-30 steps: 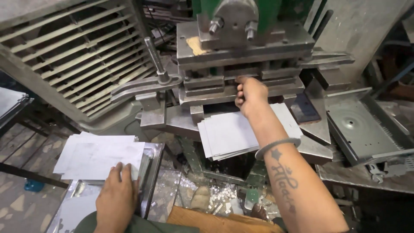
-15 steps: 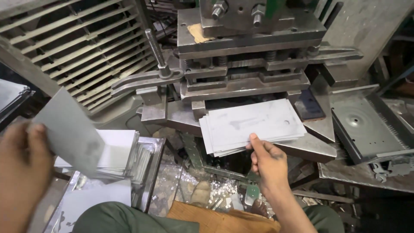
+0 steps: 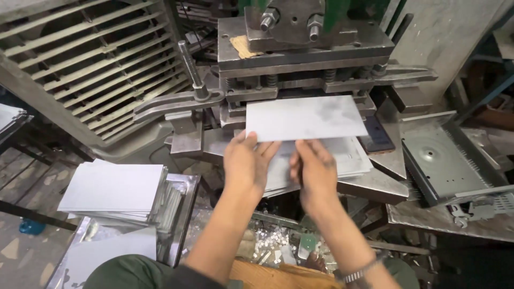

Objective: Operating a manual stamping press to punch holes or indentations into rectangular metal plates and then sorting the plates.

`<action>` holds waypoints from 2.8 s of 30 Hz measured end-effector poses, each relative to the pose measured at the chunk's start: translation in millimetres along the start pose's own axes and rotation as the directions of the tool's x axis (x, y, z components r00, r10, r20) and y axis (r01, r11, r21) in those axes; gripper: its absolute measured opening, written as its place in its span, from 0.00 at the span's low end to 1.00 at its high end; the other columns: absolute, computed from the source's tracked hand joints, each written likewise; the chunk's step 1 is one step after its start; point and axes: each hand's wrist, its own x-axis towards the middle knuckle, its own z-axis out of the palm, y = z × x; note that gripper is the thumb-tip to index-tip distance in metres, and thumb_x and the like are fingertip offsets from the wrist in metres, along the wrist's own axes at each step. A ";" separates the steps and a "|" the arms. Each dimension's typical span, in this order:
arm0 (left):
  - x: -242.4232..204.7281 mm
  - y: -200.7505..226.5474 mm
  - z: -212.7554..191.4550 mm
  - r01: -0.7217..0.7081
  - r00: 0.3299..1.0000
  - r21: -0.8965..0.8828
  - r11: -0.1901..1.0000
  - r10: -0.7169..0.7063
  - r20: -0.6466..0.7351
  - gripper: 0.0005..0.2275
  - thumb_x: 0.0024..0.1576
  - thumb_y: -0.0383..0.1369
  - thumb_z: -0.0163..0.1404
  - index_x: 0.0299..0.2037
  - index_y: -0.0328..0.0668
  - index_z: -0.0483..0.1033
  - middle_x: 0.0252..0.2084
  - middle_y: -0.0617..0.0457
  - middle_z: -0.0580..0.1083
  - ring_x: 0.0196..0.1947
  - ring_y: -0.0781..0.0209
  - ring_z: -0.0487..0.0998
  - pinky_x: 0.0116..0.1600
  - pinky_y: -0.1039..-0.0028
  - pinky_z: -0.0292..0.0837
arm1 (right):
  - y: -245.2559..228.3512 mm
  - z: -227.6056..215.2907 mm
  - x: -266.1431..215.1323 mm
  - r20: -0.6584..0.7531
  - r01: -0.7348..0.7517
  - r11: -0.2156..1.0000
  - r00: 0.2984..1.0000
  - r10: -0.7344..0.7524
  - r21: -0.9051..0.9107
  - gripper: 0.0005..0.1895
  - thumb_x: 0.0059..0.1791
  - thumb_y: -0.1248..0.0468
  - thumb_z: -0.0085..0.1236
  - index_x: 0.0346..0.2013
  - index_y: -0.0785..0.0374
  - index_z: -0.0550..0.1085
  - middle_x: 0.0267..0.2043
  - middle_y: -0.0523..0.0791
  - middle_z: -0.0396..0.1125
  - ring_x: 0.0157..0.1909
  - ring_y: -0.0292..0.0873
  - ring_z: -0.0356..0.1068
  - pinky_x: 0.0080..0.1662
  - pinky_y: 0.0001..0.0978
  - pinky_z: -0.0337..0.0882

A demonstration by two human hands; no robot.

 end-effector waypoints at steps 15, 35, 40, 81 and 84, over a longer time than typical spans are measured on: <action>-20.0 23.8 -72.5 0.157 0.983 0.075 0.985 -0.148 -0.113 0.19 0.59 0.30 0.48 0.58 0.24 0.65 0.59 0.34 0.73 0.59 0.42 0.77 0.65 0.60 0.73 | -45.7 28.9 73.7 -0.087 -0.137 0.986 0.988 0.128 -0.098 0.07 0.51 0.64 0.52 0.33 0.63 0.76 0.24 0.39 0.67 0.23 0.33 0.63 0.25 0.28 0.61; -74.7 -28.0 -129.8 0.378 0.898 0.230 0.897 -0.295 -0.326 0.16 0.58 0.33 0.50 0.54 0.34 0.72 0.53 0.44 0.80 0.52 0.51 0.82 0.56 0.64 0.76 | -30.9 11.7 135.3 -0.282 -0.010 0.993 0.959 -0.023 -0.115 0.04 0.48 0.68 0.56 0.29 0.65 0.76 0.19 0.41 0.64 0.17 0.33 0.58 0.19 0.28 0.53; -84.9 -53.4 -140.8 0.558 0.803 0.380 0.737 -0.365 -0.471 0.14 0.60 0.36 0.50 0.52 0.40 0.77 0.52 0.47 0.83 0.53 0.51 0.83 0.58 0.62 0.77 | -23.3 15.9 128.3 -0.249 0.040 0.992 0.966 -0.069 -0.119 0.10 0.52 0.62 0.54 0.31 0.65 0.76 0.17 0.42 0.63 0.15 0.35 0.58 0.18 0.28 0.53; -71.1 -62.0 -138.1 0.594 0.756 0.360 0.719 -0.347 -0.555 0.22 0.64 0.45 0.44 0.57 0.36 0.75 0.56 0.41 0.80 0.57 0.45 0.81 0.63 0.57 0.74 | 34.4 -68.7 -34.2 -0.177 -0.024 0.975 0.984 -0.016 -0.222 0.15 0.53 0.57 0.59 0.28 0.65 0.76 0.19 0.42 0.63 0.18 0.32 0.57 0.22 0.24 0.56; -72.3 -28.1 -92.3 0.486 0.817 0.377 0.788 -0.256 -0.517 0.25 0.63 0.49 0.43 0.61 0.36 0.71 0.61 0.42 0.76 0.63 0.49 0.76 0.70 0.58 0.67 | 16.2 -77.1 -34.5 -0.163 0.150 0.865 0.953 -0.256 -0.478 0.15 0.53 0.56 0.58 0.31 0.64 0.78 0.22 0.43 0.67 0.20 0.33 0.63 0.24 0.24 0.62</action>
